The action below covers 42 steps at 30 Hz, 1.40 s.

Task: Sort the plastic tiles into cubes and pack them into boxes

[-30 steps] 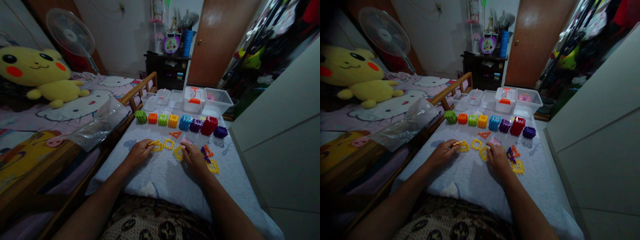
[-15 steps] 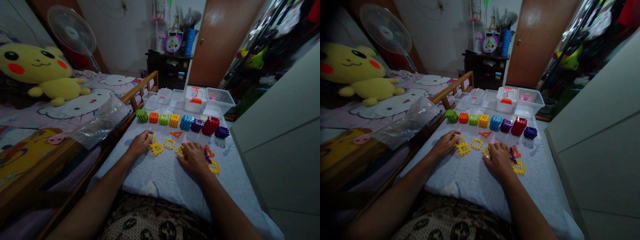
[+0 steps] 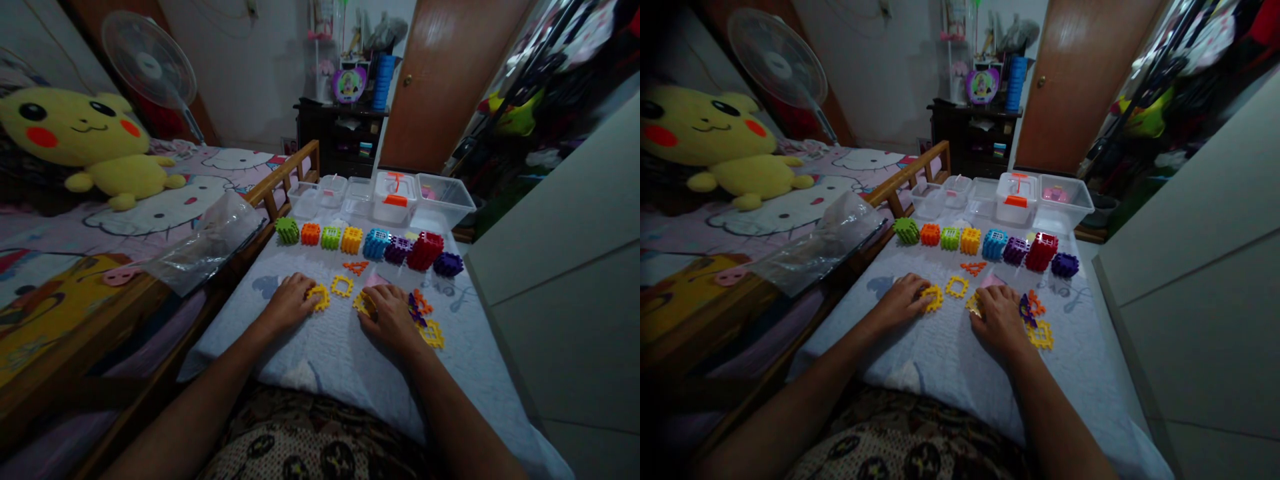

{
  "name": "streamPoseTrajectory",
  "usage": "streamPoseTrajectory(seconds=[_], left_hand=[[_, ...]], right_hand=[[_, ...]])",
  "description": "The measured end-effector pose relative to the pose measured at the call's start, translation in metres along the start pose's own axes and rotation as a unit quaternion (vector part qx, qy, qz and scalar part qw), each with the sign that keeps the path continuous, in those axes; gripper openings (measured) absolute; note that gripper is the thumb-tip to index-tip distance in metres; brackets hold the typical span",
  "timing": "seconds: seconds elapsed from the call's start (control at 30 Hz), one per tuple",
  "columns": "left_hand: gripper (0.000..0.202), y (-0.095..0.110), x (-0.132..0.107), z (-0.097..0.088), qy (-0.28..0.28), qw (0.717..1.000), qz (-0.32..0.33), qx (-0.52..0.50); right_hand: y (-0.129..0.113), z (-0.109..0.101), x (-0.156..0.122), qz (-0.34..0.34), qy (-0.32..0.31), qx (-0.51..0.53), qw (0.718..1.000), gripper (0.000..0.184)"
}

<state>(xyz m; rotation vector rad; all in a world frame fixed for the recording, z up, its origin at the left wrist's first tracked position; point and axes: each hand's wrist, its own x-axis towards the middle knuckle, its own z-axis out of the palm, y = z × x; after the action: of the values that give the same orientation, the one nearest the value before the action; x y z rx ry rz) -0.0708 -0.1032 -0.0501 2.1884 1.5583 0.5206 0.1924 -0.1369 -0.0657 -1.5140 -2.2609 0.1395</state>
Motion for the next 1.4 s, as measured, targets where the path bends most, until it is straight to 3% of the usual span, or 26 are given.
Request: streamPoseTrajectory(seconds=[0.1,0.23,0.4,0.6,0.73,0.93,1.07,1.23,1.4], left_hand=[[0.042,0.001,-0.006,-0.001,-0.01,0.996,-0.01,0.091],[0.066,0.003,-0.01,-0.005,-0.031,0.992,0.027,0.123],[0.046,0.006,-0.011,-0.001,-0.02,0.99,0.056,0.131],[0.042,0.006,-0.011,0.0,0.02,0.989,0.015,0.144],[0.047,0.008,-0.007,0.0,0.0,0.986,-0.011,0.165],[0.039,0.008,0.004,-0.004,-0.048,0.985,0.005,0.165],[0.037,0.006,0.015,-0.008,-0.066,0.981,0.032,0.178],[0.047,0.013,0.033,-0.016,-0.037,0.982,0.111,0.152],[0.049,0.03,0.057,-0.01,-0.085,0.972,0.164,0.145]], right_hand=[[-0.001,-0.001,0.0,0.005,-0.008,0.002,1.0,0.034],[-0.003,-0.004,0.0,0.008,-0.015,0.011,1.0,0.036],[-0.005,-0.005,0.001,-0.01,0.0,0.035,0.999,0.043],[-0.005,-0.003,0.002,-0.024,-0.004,0.058,0.998,0.047],[-0.001,-0.001,0.001,-0.021,0.016,0.049,0.998,0.047],[0.012,-0.004,0.002,0.004,0.073,0.062,0.995,0.041],[0.02,-0.009,0.003,0.039,0.117,0.089,0.988,0.038],[0.025,-0.011,0.005,0.053,0.147,0.118,0.981,0.034],[0.025,-0.01,0.006,0.059,0.147,0.121,0.98,0.032]])
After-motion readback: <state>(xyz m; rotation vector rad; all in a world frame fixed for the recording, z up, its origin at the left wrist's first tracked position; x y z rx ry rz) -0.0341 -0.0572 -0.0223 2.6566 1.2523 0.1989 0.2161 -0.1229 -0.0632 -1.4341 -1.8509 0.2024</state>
